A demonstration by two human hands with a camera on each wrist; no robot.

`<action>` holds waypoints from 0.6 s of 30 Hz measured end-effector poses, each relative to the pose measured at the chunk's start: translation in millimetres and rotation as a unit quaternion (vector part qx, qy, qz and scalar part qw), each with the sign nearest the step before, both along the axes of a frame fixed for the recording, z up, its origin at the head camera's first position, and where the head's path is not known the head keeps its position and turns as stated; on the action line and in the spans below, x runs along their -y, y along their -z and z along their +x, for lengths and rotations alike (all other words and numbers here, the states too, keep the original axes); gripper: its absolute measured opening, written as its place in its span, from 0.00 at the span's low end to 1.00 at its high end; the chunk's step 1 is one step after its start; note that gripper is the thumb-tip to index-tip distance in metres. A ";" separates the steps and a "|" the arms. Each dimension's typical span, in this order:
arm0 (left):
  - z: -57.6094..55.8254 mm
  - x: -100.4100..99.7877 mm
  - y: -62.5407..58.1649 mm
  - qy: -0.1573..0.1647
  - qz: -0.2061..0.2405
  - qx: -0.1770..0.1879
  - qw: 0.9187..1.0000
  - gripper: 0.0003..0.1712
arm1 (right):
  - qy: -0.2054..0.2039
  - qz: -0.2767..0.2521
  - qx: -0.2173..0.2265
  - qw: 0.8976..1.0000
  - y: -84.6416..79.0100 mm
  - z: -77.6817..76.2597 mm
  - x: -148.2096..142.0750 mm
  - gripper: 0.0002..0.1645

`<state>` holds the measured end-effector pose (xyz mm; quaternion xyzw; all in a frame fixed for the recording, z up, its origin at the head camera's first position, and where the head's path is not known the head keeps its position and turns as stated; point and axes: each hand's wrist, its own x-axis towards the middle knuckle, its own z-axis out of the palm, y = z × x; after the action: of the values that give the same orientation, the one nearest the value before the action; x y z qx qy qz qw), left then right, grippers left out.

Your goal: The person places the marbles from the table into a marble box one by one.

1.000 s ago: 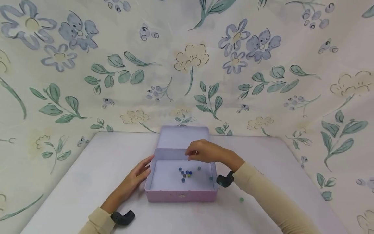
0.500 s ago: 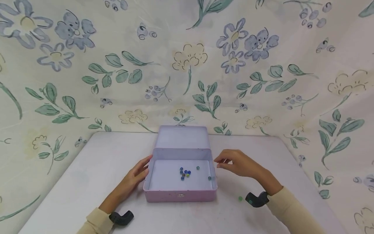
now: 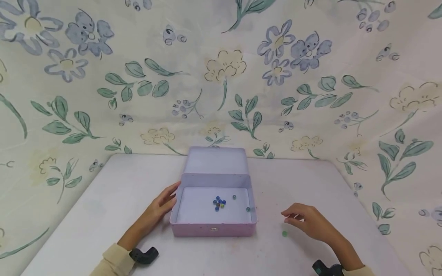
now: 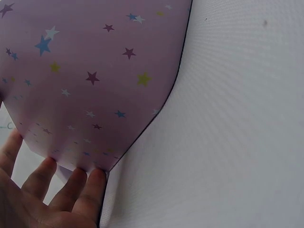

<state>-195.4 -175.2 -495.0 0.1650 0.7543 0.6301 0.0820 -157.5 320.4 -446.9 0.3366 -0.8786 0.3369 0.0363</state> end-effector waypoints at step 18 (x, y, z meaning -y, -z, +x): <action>1.7 -0.2 0.2 0.000 -0.005 -0.001 1.000 0.32 | 0.004 -0.024 -0.016 1.000 46.9 19.8 -3.5 0.13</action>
<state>-193.7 -175.0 -495.2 0.1653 0.7575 0.6262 0.0823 -137.7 324.0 -493.8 0.3372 -0.8712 0.3518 0.0600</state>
